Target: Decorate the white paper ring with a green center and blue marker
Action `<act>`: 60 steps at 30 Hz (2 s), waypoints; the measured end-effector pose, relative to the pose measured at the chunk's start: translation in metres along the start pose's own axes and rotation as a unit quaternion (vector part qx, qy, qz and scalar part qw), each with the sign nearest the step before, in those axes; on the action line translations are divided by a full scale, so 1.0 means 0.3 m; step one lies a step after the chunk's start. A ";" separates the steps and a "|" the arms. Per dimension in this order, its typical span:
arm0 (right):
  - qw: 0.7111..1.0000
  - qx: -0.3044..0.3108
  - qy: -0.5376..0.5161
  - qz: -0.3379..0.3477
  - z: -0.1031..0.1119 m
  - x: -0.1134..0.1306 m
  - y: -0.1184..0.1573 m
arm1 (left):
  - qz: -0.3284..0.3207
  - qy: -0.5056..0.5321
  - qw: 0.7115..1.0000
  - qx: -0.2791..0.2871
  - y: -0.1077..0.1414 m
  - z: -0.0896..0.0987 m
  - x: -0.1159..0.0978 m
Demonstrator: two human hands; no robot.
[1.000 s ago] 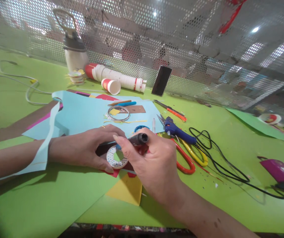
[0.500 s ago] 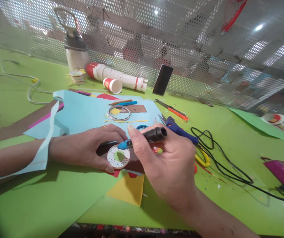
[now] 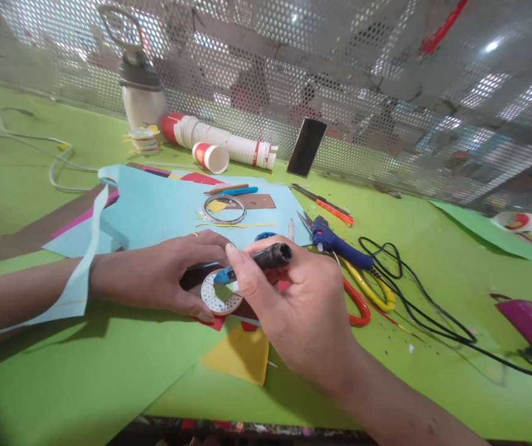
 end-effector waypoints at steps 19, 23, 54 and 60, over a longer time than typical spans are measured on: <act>1.000 0.011 -0.009 -0.007 -0.013 -0.005 0.000 | 0.006 -0.013 1.000 0.005 -0.003 0.001 -0.004; 1.000 0.011 -0.013 -0.013 -0.016 -0.011 -0.002 | 0.007 -0.009 1.000 0.002 -0.002 -0.002 0.000; 0.998 0.015 0.050 0.025 -0.023 0.009 -0.007 | 0.006 0.000 1.000 0.001 -0.001 -0.003 0.002; 0.999 0.001 0.029 0.021 -0.025 0.005 0.000 | 0.006 0.006 1.000 0.004 0.000 -0.003 0.006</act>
Point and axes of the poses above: each hand's wrist, its own y-axis away from the middle knuckle, its own z-axis out of the back of the hand, x = y × z, the point moved 5 cm from there along -y, towards the middle knuckle, and after that the axes turned 14 degrees about x, right-handed, at the moved point
